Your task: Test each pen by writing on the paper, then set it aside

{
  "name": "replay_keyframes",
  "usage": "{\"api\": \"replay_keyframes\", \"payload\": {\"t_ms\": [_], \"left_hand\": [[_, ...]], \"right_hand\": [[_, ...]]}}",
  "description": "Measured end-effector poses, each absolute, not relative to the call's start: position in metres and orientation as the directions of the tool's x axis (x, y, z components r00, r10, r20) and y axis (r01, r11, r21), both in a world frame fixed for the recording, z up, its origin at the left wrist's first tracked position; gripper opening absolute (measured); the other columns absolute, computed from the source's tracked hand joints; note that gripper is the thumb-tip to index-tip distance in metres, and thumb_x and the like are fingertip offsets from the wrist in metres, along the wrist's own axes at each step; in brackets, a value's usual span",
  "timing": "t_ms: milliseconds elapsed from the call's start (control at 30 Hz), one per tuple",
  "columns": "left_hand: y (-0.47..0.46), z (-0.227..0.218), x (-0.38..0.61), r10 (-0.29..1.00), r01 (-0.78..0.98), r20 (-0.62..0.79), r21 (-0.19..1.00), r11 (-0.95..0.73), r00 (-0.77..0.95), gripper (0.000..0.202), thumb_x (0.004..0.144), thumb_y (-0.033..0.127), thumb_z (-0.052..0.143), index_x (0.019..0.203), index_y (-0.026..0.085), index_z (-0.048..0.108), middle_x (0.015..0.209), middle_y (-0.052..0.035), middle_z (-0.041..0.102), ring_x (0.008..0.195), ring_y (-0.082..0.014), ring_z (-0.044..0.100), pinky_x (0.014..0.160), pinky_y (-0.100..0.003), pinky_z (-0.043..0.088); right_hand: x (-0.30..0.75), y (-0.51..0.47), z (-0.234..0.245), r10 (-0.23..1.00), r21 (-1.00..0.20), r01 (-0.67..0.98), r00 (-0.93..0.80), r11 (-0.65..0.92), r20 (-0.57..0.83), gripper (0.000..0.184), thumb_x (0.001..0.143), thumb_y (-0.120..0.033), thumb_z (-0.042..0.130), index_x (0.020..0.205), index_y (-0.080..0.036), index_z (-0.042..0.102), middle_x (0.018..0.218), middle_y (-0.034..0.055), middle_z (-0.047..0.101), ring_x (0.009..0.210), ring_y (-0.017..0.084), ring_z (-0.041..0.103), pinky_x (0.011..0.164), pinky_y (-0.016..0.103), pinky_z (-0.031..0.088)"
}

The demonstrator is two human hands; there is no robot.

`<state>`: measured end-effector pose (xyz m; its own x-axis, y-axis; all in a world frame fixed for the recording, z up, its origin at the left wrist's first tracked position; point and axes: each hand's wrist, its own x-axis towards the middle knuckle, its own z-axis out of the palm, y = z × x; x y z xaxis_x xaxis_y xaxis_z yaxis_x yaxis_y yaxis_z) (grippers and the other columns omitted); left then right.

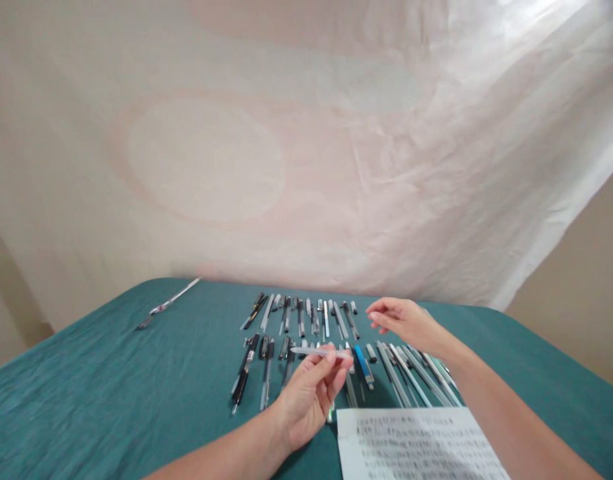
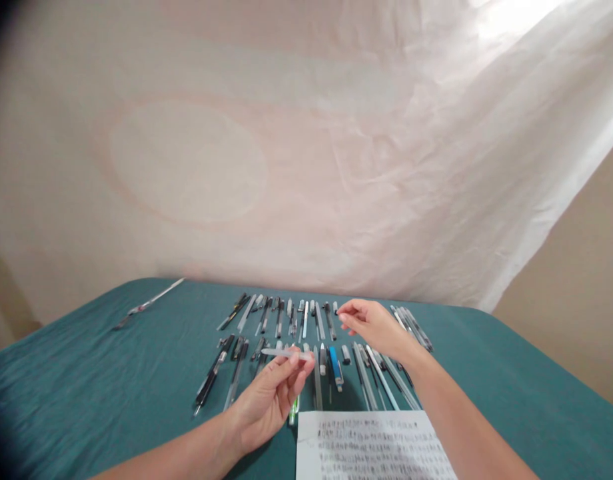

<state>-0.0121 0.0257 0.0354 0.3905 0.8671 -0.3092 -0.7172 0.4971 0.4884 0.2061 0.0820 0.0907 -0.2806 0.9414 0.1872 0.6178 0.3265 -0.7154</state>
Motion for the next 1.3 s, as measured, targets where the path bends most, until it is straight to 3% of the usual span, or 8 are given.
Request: {"api": "replay_keyframes", "payload": {"t_ms": [33,133,300,667,800,1000,1200,1300], "left_hand": [[0.025,0.034,-0.012,0.867,-0.715,-0.3,0.49,0.498,0.399,0.012,0.083,0.008,0.056,0.093,0.012,0.052,0.094,-0.0125,0.067,0.079,-0.0149,0.068,0.067,-0.017,0.055],[0.025,0.031,-0.011,0.864,-0.706,-0.272,0.499,0.503,0.423,0.015,0.082,0.007,0.057,0.094,0.013,0.05,0.097,-0.014,0.067,0.085,-0.0173,0.067,0.072,-0.02,0.055],[0.026,0.026,-0.01,0.859,-0.699,-0.276,0.499,0.512,0.431,0.022,0.079,0.006,0.061,0.096,0.013,0.048,0.102,-0.0157,0.065,0.098,-0.0229,0.062,0.079,-0.022,0.053],[0.027,0.024,-0.01,0.846,-0.698,-0.244,0.481,0.53,0.474,0.023,0.079,0.005,0.061,0.095,0.013,0.047,0.101,-0.0164,0.065,0.095,-0.0204,0.064,0.084,-0.023,0.051],[0.024,0.029,-0.011,0.837,-0.69,-0.253,0.477,0.544,0.485,0.023,0.079,0.005,0.06,0.095,0.013,0.047,0.1,-0.016,0.065,0.093,-0.0207,0.065,0.082,-0.023,0.052],[0.021,0.032,-0.01,0.828,-0.678,-0.265,0.478,0.558,0.495,0.024,0.078,0.005,0.061,0.094,0.014,0.046,0.099,-0.0148,0.065,0.098,-0.0252,0.062,0.081,-0.025,0.052],[0.019,0.03,-0.01,0.821,-0.665,-0.25,0.488,0.565,0.514,0.019,0.08,0.006,0.06,0.092,0.013,0.048,0.096,-0.0143,0.066,0.094,-0.0219,0.064,0.081,-0.024,0.052],[0.018,0.03,-0.01,0.819,-0.667,-0.238,0.485,0.565,0.521,0.019,0.079,0.007,0.06,0.092,0.013,0.048,0.096,-0.0145,0.066,0.09,-0.0196,0.066,0.08,-0.023,0.052]], "right_hand": [[0.209,0.096,0.081,0.947,-0.608,0.727,-0.266,0.319,0.179,0.024,0.085,-0.03,0.046,0.095,-0.014,0.06,0.081,0.0052,0.068,0.071,0.014,0.063,0.06,0.024,0.05],[0.213,0.136,0.051,0.959,-0.49,0.825,-0.228,0.281,0.167,0.019,0.081,-0.019,0.049,0.09,-0.012,0.064,0.073,0.0063,0.068,0.068,0.016,0.063,0.062,0.025,0.047],[0.213,0.174,0.02,0.962,-0.294,0.923,-0.197,0.247,0.189,0.026,0.081,-0.007,0.044,0.096,-0.013,0.065,0.095,0.012,0.065,0.092,0.02,0.058,0.081,0.029,0.04],[0.208,0.173,0.009,0.943,-0.022,0.951,-0.301,0.307,0.14,0.021,0.088,-0.016,0.043,0.098,-0.015,0.062,0.098,0.0089,0.059,0.09,0.016,0.058,0.082,0.025,0.038],[0.209,0.172,0.01,0.942,0.04,0.948,-0.318,0.315,0.11,0.018,0.088,-0.022,0.048,0.1,-0.015,0.06,0.101,0.0085,0.059,0.093,0.017,0.057,0.084,0.03,0.042],[0.205,0.176,0.01,0.939,0.091,0.941,-0.333,0.326,0.08,0.029,0.087,-0.03,0.051,0.112,-0.015,0.052,0.112,0.0074,0.055,0.093,0.019,0.057,0.078,0.039,0.049],[0.208,0.163,0.017,0.917,0.015,0.931,-0.362,0.365,0.166,0.015,0.084,-0.017,0.052,0.096,-0.013,0.06,0.094,0.0073,0.061,0.087,0.017,0.059,0.08,0.032,0.046],[0.208,0.148,0.025,0.903,-0.063,0.924,-0.351,0.377,0.246,0.021,0.085,-0.013,0.045,0.099,-0.013,0.061,0.093,0.0098,0.06,0.087,0.018,0.059,0.081,0.03,0.044]]}}
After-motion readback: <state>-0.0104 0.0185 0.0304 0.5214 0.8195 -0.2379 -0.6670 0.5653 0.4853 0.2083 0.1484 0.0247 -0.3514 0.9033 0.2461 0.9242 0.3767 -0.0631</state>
